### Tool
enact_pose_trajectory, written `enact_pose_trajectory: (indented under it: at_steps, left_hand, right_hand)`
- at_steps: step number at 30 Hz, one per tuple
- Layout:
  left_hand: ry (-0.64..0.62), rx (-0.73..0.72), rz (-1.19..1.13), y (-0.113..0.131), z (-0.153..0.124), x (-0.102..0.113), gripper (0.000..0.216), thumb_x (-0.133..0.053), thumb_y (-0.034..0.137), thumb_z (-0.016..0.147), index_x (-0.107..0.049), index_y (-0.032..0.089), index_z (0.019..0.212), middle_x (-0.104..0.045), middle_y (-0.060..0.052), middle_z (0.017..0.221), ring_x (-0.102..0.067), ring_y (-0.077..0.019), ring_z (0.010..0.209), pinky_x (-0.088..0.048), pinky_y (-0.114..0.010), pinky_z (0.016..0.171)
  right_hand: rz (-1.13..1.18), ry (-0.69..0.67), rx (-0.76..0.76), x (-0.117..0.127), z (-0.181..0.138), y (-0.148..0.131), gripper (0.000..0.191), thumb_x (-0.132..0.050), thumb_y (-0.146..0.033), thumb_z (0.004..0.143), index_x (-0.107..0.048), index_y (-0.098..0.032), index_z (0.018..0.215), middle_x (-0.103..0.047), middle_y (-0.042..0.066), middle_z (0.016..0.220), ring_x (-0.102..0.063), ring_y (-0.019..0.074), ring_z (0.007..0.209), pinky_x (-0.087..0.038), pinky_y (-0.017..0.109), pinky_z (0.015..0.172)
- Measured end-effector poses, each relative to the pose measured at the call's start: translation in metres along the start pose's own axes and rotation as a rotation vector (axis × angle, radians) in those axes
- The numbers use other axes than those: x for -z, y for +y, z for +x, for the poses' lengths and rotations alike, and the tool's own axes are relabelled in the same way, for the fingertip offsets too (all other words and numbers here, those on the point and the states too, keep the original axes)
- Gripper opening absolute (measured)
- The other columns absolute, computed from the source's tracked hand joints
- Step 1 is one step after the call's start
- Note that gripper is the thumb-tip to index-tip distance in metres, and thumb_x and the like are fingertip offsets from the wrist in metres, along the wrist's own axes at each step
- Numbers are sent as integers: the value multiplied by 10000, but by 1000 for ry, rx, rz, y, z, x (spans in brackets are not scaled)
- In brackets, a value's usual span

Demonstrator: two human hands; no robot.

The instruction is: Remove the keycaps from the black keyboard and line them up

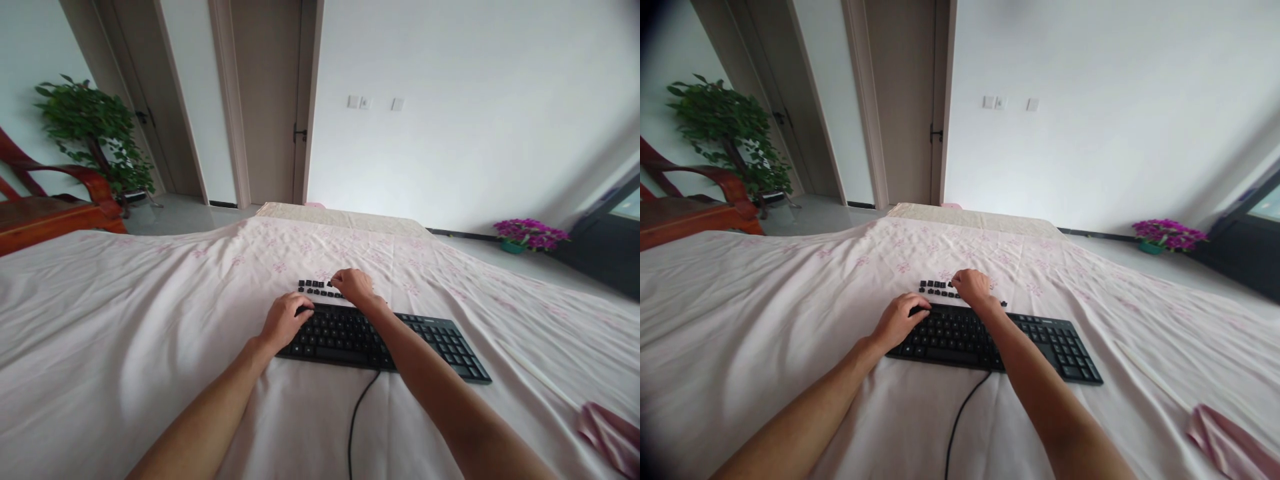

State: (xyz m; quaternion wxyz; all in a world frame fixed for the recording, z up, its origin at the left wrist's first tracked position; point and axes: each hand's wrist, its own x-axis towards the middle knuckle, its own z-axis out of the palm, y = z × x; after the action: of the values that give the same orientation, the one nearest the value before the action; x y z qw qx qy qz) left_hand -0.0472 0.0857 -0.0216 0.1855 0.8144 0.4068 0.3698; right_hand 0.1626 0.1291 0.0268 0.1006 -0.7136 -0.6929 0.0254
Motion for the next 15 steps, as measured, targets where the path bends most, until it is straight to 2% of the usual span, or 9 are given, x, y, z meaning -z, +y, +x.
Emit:
enact_pose_trajectory:
  at_steps: [5, 15]
  left_hand:
    - [1, -17, 0, -1, -1, 0, 93, -592, 209, 811, -680, 221, 839, -669, -22, 960, -595, -178, 945, -446, -322, 895]
    - [-15, -16, 0, 1, -3, 2, 135, -557, 223, 835, -692, 231, 845, -664, -25, 1011, -590, -184, 986, -437, -332, 927]
  right_hand:
    - [-44, -46, 25, -8, 9, 0, 273, -518, -368, 845, -734, -259, 970, -715, 75, 912, -635, 216, 878, -406, 278, 716]
    - [-46, -47, 37, -16, 11, 1, 287, -514, -409, 855, -726, -267, 986, -714, 68, 929, -634, 209, 877, -402, 277, 724]
